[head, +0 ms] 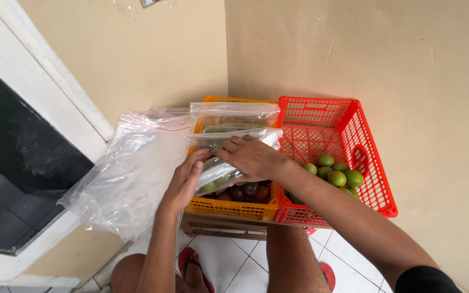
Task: The person packs green fruits from a red crate into clear plastic bags, seals them, and places them into a yellow crate. They then pack dark brown fruits from the yellow crate into another plastic bag and seal it.
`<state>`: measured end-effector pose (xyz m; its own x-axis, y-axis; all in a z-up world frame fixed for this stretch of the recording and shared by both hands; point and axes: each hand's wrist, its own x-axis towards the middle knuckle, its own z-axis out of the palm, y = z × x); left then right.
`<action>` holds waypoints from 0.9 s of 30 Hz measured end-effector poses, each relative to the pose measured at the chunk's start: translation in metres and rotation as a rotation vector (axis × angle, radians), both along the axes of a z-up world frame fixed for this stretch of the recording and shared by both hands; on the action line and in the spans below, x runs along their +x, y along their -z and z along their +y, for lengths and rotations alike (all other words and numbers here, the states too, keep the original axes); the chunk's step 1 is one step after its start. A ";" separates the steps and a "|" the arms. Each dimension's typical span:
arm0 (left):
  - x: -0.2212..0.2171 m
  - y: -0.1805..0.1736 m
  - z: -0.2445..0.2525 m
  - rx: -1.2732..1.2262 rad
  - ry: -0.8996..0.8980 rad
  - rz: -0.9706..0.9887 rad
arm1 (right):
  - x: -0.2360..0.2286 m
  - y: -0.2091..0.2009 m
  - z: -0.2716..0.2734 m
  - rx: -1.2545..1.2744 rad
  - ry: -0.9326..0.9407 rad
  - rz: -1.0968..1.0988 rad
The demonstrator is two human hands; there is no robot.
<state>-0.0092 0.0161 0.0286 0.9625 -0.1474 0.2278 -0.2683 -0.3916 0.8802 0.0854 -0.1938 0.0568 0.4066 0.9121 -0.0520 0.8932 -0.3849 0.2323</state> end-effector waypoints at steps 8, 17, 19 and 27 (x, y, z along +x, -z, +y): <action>0.031 0.025 -0.004 -0.344 -0.031 -0.108 | -0.016 -0.100 -0.086 0.359 0.151 0.392; 0.029 0.022 -0.030 0.616 0.018 0.167 | 0.045 -0.075 -0.181 0.396 0.676 0.266; 0.030 0.021 -0.030 0.622 0.010 0.189 | 0.080 -0.044 -0.193 0.317 0.721 0.203; 0.028 0.013 -0.034 0.605 -0.043 0.229 | 0.173 0.104 -0.215 0.084 0.702 0.040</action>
